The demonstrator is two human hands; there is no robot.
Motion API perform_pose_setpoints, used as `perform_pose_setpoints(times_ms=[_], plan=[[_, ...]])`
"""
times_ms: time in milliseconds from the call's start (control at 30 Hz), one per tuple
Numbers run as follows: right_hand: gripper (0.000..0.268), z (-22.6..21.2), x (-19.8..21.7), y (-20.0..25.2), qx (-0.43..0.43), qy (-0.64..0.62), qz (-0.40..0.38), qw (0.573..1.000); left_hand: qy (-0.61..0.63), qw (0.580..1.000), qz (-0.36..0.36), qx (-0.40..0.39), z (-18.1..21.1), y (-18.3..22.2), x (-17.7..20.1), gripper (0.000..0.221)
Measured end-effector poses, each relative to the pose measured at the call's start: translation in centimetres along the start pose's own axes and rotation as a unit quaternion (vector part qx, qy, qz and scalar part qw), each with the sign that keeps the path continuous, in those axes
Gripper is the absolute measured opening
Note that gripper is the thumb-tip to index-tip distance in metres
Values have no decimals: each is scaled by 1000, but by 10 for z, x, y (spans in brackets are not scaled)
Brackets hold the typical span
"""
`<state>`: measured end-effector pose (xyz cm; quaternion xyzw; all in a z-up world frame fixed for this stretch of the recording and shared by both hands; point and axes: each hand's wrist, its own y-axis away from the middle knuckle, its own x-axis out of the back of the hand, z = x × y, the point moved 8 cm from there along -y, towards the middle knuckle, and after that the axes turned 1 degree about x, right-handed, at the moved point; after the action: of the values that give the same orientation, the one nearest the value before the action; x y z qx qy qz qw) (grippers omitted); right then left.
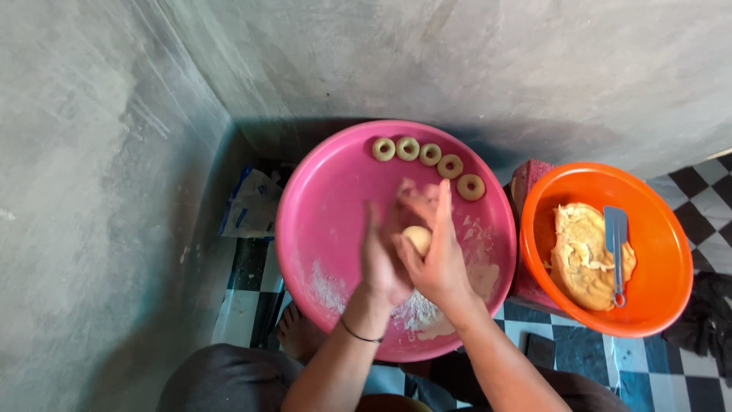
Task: Manually shaping dough into donut rings by rolling portions into balls and creating a center hole.
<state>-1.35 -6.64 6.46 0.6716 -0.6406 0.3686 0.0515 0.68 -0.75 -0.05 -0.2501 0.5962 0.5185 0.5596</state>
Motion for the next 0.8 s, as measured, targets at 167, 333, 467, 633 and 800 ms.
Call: perform_pose_setpoints(times_ms=[167, 333, 467, 633, 800], plan=[[76, -8, -17, 21, 24, 9, -49, 998, 16, 997, -70, -3, 4, 10, -13, 79], [89, -5, -17, 28, 42, 7, -37, 998, 92, 995, 15, 16, -16, 15, -8, 75], [81, 9, -16, 27, 36, -20, -37, 998, 120, 957, -262, 13, 3, 21, -28, 73], [76, -7, -15, 27, 50, 16, -38, 998, 40, 999, -32, 7, -13, 13, -10, 80], [90, 26, -17, 32, 37, 54, -16, 998, 47, 990, -120, -53, 16, 12, -10, 79]])
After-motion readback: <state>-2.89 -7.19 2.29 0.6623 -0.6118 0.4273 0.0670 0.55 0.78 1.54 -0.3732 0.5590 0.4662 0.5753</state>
